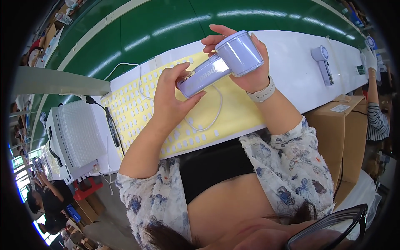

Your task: The person assembles handheld fans by hand at a factory workbench, putting together fan housings, electronic circuits, and charging cables, then inspecting the completed fans.

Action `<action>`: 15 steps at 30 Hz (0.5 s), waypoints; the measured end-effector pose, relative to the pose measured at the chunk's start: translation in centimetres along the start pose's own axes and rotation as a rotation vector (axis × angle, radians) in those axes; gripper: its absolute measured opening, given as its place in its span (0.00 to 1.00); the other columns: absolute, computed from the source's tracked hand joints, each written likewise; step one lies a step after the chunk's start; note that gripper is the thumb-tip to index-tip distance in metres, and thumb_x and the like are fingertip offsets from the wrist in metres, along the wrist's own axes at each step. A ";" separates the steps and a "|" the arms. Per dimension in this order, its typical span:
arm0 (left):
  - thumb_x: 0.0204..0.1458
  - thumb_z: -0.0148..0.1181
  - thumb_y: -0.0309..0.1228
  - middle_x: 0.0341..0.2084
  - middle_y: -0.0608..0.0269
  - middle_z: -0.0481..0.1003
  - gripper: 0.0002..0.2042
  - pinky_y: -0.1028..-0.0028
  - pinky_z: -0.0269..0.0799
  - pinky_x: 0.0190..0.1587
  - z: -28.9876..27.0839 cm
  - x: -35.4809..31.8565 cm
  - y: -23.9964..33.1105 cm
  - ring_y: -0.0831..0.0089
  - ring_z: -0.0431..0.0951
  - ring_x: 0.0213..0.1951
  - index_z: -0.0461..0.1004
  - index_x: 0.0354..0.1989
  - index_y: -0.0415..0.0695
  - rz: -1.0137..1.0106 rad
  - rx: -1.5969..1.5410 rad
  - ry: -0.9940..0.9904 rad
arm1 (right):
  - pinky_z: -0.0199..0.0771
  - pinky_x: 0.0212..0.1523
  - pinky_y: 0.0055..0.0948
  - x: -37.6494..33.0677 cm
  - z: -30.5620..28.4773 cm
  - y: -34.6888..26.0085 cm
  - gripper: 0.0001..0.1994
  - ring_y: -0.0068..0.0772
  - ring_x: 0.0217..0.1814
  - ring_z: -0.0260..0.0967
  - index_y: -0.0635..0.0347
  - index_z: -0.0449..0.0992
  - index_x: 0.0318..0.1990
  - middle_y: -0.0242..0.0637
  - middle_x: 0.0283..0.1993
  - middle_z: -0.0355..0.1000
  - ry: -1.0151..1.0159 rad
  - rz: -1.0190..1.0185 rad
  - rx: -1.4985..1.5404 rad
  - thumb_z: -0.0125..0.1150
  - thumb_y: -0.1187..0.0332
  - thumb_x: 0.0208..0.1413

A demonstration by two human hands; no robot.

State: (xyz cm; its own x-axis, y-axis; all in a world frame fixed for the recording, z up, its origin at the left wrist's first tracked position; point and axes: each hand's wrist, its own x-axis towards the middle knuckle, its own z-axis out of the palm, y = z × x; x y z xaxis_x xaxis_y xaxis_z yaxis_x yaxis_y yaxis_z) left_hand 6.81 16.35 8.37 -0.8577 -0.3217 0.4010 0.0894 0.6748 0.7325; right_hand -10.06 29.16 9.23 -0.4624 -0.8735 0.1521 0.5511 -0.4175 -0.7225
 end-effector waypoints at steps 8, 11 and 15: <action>0.30 0.73 0.19 0.36 0.56 0.70 0.34 0.70 0.71 0.36 -0.4 -0.4 -0.2 0.64 0.72 0.35 0.63 0.50 0.43 0.315 0.015 0.187 | 0.68 0.54 0.34 0.3 -0.8 0.3 0.37 0.36 0.51 0.67 0.65 0.66 0.59 0.45 0.53 0.69 -0.010 0.022 -0.057 0.30 0.41 0.58; 0.29 0.73 0.19 0.35 0.56 0.70 0.34 0.71 0.71 0.33 -0.4 -0.3 0.0 0.64 0.71 0.35 0.63 0.49 0.43 0.389 0.007 0.208 | 0.67 0.54 0.34 0.4 -1.5 0.4 0.37 0.36 0.51 0.67 0.65 0.66 0.59 0.45 0.52 0.70 -0.037 0.018 -0.031 0.30 0.41 0.58; 0.30 0.73 0.20 0.37 0.56 0.69 0.34 0.73 0.69 0.34 -0.3 -0.3 -0.2 0.67 0.71 0.36 0.62 0.50 0.42 0.422 0.032 0.188 | 0.67 0.54 0.34 0.3 -1.6 0.9 0.36 0.35 0.50 0.67 0.65 0.67 0.57 0.44 0.51 0.70 -0.056 0.011 0.029 0.30 0.41 0.58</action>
State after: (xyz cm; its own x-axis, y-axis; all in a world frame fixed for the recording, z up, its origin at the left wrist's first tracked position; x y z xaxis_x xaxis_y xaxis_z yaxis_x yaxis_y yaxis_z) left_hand 7.21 16.17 8.25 -0.6426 -0.1273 0.7555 0.3927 0.7920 0.4675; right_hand -10.80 28.91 7.53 -0.4171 -0.8904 0.1823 0.5764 -0.4142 -0.7044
